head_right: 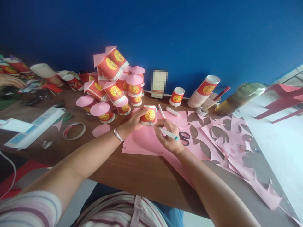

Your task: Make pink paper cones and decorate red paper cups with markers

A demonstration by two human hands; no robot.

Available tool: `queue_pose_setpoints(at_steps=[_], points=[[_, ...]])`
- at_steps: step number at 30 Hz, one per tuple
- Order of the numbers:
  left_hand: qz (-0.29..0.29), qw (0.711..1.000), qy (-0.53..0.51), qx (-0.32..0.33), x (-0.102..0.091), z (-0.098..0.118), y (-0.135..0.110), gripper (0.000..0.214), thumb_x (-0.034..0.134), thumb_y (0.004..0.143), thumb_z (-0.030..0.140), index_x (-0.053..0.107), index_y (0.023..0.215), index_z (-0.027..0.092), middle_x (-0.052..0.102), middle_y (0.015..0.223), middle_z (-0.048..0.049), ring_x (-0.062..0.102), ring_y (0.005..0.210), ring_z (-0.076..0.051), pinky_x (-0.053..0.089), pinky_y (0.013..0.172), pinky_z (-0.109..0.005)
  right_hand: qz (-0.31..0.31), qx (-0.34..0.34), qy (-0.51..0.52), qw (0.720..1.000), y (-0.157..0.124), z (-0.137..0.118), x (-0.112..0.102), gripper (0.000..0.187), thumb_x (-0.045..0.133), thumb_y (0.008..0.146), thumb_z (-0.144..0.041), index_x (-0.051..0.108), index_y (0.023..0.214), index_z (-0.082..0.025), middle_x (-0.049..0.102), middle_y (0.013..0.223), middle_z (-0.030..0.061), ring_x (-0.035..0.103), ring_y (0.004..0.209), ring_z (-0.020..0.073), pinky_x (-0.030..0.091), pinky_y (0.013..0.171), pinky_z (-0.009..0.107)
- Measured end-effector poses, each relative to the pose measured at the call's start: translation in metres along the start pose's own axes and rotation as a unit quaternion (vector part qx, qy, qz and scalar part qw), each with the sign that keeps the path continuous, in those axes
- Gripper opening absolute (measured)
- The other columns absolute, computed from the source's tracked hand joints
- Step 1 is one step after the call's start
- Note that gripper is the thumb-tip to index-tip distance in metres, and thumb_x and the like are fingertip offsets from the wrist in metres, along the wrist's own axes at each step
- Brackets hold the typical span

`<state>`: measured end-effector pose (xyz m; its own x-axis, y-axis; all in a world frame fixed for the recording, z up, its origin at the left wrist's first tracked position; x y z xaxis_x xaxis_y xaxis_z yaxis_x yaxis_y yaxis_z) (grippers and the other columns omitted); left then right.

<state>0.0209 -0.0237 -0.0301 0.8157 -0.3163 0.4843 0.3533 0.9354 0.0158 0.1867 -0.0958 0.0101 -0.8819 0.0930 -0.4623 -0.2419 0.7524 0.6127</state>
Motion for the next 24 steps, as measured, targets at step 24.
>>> queue_pose_setpoints(at_steps=[24], points=[[0.002,1.000,-0.023,-0.003,0.0003,-0.0028,0.0023,0.053,0.072,0.085,0.055,0.070,0.120,0.015,0.076,0.105,-0.0102,0.073,0.102,-0.030,0.060,0.086,-0.042,-0.031,0.051,0.039,0.997,-0.0027,0.0086,0.0057,0.007,0.061,0.095,-0.029,0.062,0.090,-0.023,0.066,0.070,-0.0004,0.064,0.063,0.0166,0.053,0.065,0.033]])
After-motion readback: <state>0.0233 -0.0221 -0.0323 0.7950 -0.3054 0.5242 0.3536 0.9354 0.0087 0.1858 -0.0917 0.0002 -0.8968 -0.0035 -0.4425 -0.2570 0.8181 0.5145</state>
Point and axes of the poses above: each hand's wrist, its own y-axis towards the middle knuckle, its own x-axis out of the palm, z = x × y, the point moved 3 cm from there along y, towards the middle knuckle
